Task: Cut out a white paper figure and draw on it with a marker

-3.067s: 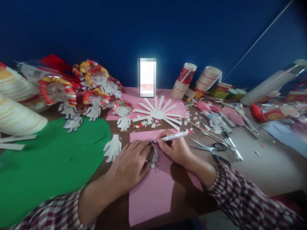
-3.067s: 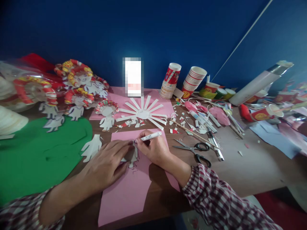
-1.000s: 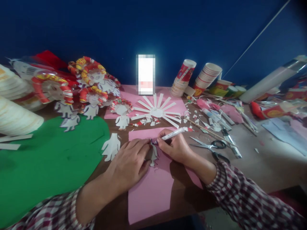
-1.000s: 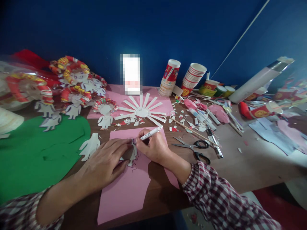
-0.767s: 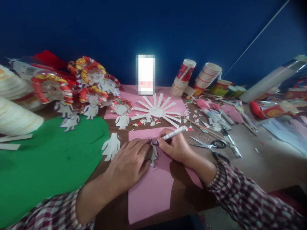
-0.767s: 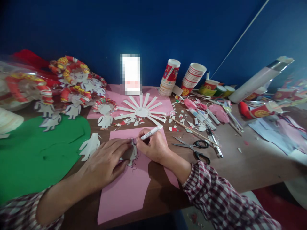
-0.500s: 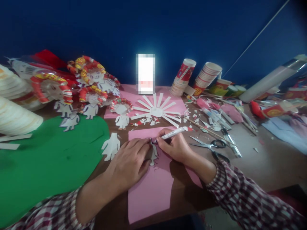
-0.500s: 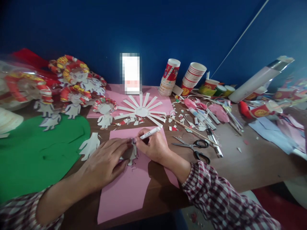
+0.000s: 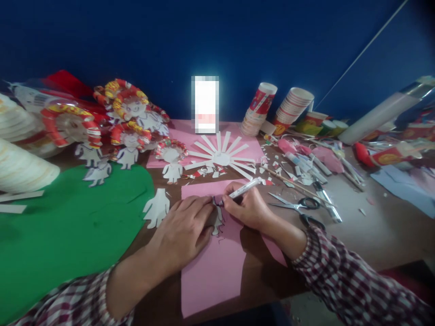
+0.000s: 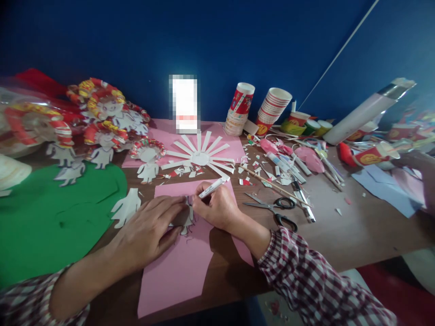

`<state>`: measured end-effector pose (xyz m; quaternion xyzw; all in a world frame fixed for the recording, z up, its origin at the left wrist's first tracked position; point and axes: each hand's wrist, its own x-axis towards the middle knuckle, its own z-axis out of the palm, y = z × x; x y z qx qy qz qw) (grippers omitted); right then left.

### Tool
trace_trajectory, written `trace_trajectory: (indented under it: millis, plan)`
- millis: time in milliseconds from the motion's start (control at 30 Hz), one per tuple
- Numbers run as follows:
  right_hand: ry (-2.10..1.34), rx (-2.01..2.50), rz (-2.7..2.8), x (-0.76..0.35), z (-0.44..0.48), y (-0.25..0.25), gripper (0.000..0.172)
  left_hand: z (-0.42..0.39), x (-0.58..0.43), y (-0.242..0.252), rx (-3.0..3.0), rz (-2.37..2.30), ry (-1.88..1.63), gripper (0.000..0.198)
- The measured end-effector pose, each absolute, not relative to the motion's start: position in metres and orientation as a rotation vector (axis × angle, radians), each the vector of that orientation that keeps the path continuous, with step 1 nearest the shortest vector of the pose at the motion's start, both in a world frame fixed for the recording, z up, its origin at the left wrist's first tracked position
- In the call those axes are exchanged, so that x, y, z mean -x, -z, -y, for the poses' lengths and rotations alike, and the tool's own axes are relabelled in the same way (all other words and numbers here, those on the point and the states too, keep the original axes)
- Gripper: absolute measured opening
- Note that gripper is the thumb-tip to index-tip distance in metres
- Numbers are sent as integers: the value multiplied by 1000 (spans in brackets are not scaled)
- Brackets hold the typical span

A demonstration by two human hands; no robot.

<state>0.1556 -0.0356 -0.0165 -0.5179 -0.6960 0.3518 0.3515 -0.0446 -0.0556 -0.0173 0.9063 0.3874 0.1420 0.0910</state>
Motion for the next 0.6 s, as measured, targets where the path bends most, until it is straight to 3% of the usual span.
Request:
trace_trajectory:
  millis: [600]
  plan:
    - [-907, 1372, 1781, -156, 36, 16, 9, 56, 44, 15, -2685, -1134, -405, 31]
